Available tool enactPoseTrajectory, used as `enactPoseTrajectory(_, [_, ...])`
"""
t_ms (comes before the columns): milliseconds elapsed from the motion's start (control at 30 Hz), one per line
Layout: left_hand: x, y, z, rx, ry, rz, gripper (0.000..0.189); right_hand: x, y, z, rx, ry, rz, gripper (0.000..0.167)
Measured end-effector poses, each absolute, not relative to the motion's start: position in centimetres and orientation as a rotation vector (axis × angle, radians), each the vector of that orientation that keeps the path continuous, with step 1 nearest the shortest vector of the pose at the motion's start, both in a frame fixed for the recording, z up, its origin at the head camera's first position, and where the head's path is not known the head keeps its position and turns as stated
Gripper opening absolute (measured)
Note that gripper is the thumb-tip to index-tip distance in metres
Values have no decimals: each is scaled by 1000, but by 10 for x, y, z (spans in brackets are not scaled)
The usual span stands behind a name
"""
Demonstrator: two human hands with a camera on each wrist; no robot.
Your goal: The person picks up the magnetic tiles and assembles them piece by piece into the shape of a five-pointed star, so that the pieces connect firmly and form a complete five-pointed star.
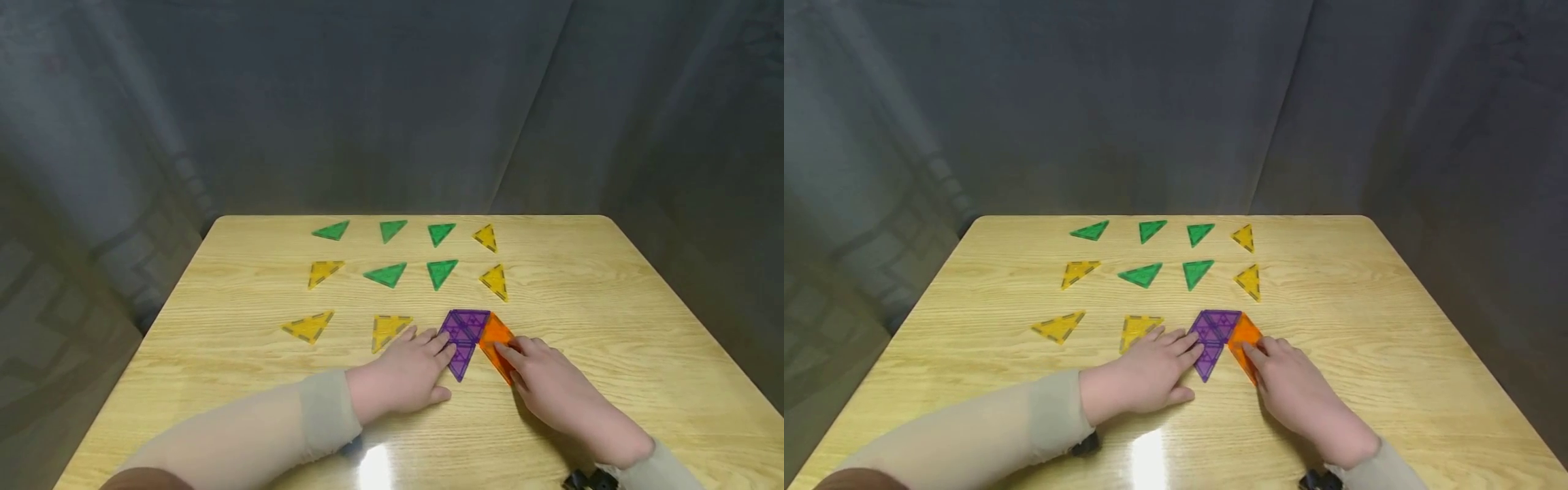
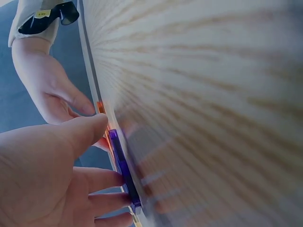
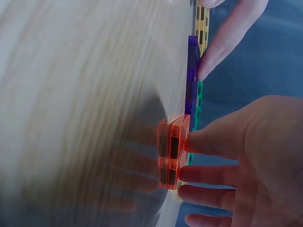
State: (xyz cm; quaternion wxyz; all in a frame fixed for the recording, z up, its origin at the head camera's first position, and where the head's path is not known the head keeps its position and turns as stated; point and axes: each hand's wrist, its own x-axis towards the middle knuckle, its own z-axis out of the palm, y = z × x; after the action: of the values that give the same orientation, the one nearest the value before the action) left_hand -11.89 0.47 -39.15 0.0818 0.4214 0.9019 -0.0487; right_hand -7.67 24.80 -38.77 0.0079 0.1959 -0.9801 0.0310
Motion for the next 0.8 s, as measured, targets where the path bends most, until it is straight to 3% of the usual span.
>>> enactPoseTrajectory(333, [-129, -22, -382, 1246, 2708, 2, 72, -87, 243, -381, 708, -3039, 111, 44])
enactPoseTrajectory(567, [-158, -123, -338, 935, 2910, 185, 62, -103, 235, -354, 861, -2939, 238, 40])
enactPoseTrajectory(800, [-157, -208, -357, 912, 2827, 266, 50, -126, 183, -351, 1201, -2906, 231, 46])
